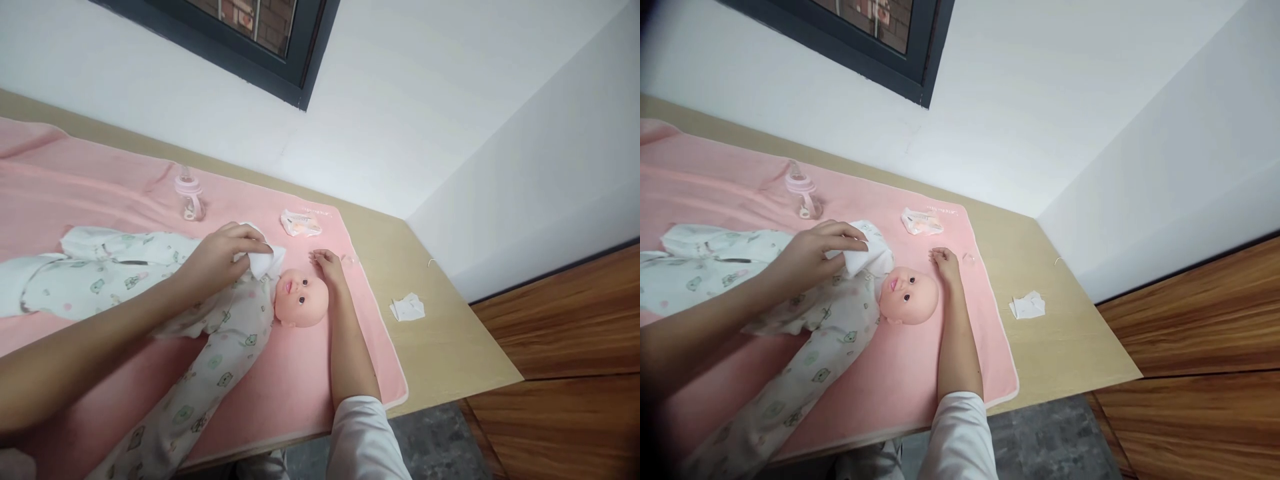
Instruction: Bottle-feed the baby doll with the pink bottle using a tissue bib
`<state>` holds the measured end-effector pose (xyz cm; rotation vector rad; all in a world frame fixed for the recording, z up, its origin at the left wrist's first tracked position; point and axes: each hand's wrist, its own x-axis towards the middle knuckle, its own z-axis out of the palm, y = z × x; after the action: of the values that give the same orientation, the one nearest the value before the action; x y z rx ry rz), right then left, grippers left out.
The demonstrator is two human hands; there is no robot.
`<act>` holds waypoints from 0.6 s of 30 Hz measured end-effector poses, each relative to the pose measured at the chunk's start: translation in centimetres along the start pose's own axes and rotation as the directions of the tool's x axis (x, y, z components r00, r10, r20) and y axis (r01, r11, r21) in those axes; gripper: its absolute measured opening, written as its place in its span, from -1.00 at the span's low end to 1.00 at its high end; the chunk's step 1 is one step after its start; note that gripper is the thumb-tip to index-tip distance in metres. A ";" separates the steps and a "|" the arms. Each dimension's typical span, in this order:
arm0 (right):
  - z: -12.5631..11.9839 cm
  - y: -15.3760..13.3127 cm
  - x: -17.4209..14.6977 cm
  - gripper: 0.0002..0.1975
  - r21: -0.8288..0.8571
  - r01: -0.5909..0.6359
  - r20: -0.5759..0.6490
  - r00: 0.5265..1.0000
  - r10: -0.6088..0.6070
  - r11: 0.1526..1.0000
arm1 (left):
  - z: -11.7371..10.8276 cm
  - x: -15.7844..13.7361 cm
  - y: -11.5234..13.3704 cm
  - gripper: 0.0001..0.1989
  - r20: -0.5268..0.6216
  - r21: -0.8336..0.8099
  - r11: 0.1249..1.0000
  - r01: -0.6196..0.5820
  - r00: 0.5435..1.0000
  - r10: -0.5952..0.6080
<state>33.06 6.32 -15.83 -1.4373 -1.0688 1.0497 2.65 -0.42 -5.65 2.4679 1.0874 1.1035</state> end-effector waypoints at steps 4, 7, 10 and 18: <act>1.1 -5.1 -2.4 -0.79 -0.115 0.211 0.083 0.976 -0.202 0.971 | -2.3 0.2 -0.4 -0.64 -0.067 -0.021 0.999 0.034 0.997 -0.036; 3.0 -9.9 -6.6 -0.76 -0.134 0.441 0.231 0.885 -0.405 0.888 | -3.7 0.3 -0.7 -0.69 -0.029 -0.100 0.993 0.069 0.997 -0.072; 5.3 -13.4 -11.1 -0.72 -0.149 0.629 0.442 0.733 -0.517 0.763 | -4.8 0.4 -0.9 -0.73 0.041 -0.126 0.990 0.062 0.998 -0.057; 9.0 -15.8 -13.7 -0.77 -0.292 0.772 0.616 0.603 -0.507 0.564 | -6.7 0.2 -1.5 -0.70 0.144 -0.058 0.994 0.089 0.986 -0.080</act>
<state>19.84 -3.57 -0.15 -0.9897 -2.2128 0.5241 -2.88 0.19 -1.65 2.3858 1.0854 0.9096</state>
